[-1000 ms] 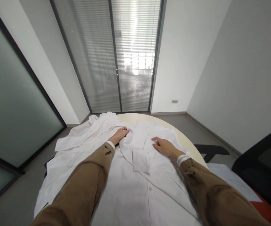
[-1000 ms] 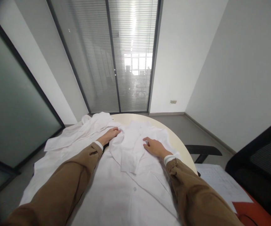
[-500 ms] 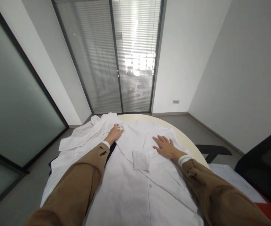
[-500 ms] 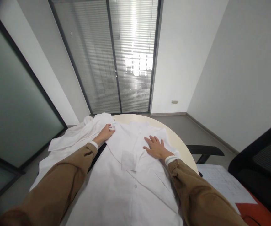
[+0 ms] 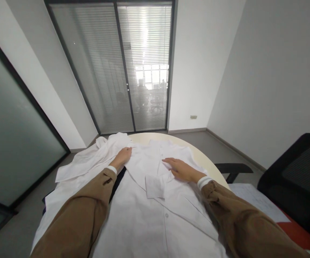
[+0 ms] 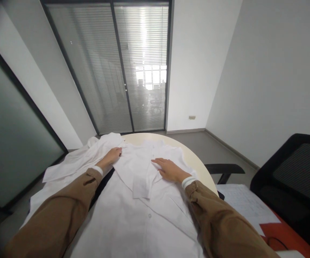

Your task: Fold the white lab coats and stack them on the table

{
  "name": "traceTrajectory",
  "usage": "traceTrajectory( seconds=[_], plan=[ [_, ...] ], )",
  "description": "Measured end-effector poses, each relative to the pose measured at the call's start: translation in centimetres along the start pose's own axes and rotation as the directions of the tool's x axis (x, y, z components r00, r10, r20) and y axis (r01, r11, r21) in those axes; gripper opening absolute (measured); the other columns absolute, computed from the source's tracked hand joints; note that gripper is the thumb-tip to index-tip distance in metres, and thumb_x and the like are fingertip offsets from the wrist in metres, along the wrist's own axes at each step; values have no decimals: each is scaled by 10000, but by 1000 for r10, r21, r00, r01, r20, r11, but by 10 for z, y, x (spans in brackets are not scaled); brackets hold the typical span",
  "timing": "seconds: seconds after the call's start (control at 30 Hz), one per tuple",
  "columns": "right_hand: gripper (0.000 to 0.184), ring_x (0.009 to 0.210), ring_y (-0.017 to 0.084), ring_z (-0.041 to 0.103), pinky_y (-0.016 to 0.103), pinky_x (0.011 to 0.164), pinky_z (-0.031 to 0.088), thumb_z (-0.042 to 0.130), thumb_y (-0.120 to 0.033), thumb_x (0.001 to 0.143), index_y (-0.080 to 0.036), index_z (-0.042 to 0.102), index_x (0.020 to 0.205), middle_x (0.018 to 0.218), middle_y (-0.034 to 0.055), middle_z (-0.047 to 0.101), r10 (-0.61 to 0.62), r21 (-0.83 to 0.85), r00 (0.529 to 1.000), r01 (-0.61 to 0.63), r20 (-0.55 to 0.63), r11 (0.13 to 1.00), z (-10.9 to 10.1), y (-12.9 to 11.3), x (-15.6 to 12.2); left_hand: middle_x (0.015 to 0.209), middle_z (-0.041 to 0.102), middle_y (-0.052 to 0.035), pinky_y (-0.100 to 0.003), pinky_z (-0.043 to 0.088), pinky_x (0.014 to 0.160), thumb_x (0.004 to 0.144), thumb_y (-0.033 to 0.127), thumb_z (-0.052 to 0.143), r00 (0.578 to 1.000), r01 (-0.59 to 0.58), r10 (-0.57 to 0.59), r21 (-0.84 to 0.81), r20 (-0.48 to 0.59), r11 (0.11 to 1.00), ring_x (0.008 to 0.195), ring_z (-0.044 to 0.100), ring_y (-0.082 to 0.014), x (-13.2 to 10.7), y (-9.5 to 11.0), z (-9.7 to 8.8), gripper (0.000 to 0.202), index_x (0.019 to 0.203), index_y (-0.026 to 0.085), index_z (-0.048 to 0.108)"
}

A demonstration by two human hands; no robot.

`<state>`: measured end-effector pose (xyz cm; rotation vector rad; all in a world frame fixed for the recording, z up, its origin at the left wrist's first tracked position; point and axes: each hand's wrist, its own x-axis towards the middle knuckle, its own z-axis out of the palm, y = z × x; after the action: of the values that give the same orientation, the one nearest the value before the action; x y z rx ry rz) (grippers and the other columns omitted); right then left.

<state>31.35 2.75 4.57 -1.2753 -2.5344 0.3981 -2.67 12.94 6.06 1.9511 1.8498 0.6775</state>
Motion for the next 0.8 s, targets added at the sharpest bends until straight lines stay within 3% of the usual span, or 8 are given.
traceTrajectory(
  seconds=[0.1,0.23,0.33,0.43,0.53,0.63,0.73,0.8],
  plan=[
    [567,1427,251,400,455,1193,303,379,-297,979,-238,366,1543,1564,105,414,-28,138,999,25,18,990,-1,-15,2,1196,720,-115,-328,509,942,989,348,424,996,-44,55,-148,68,988,1064,688,-233,-4,0,1,449,1364,151,571],
    [698,1532,313,157,562,1223,157,372,-521,995,-269,165,1612,1680,109,116,105,119,981,-125,163,985,11,-25,0,1495,500,-176,-327,454,1052,937,316,561,990,-36,78,-329,115,944,1302,564,-235,-17,-6,9,629,1515,151,376],
    [858,1541,343,1,641,1200,5,404,-627,949,-232,46,1621,1680,126,10,186,22,958,-195,220,980,20,-24,-5,1535,433,-214,-352,405,1108,858,271,672,993,-13,43,-264,108,965,1382,482,-264,-22,-10,13,791,1538,112,299],
    [964,1535,350,-62,660,1181,-58,450,-665,905,-206,-11,1616,1677,119,-3,225,-23,946,-226,234,974,22,-21,-11,1526,452,-189,-356,347,1152,734,136,750,994,-60,73,-153,83,986,1391,464,-275,-26,-10,12,902,1529,136,323],
    [949,1535,343,-70,643,1190,-65,423,-701,901,-223,27,1618,1679,93,13,229,-6,930,-237,287,971,15,-18,-15,1507,482,-139,-383,303,1172,730,90,722,990,-133,135,-35,46,990,1392,453,-286,-33,-6,14,802,1469,211,436],
    [867,1538,341,-53,633,1198,-59,346,-729,921,-259,130,1617,1681,69,56,236,61,918,-268,318,962,4,-19,-18,1405,556,-200,-476,358,1111,826,213,673,992,-123,123,61,4,991,1322,517,-347,-36,-2,18,629,1421,166,476],
    [769,1545,327,39,627,1209,0,317,-703,953,-316,185,1605,1681,62,131,180,144,953,-219,246,965,-8,-29,-21,1311,608,-251,-499,433,1023,860,336,649,994,-104,106,113,-14,988,1215,592,-375,-31,-2,20,627,1406,93,461],
    [745,1542,330,81,616,1211,32,387,-704,938,-343,266,1579,1683,60,134,86,135,984,-108,159,985,-14,-40,-23,1334,613,-208,-439,453,1021,823,280,680,989,-147,148,122,6,982,1195,611,-331,-25,-4,18,656,1420,120,460]
  ],
)
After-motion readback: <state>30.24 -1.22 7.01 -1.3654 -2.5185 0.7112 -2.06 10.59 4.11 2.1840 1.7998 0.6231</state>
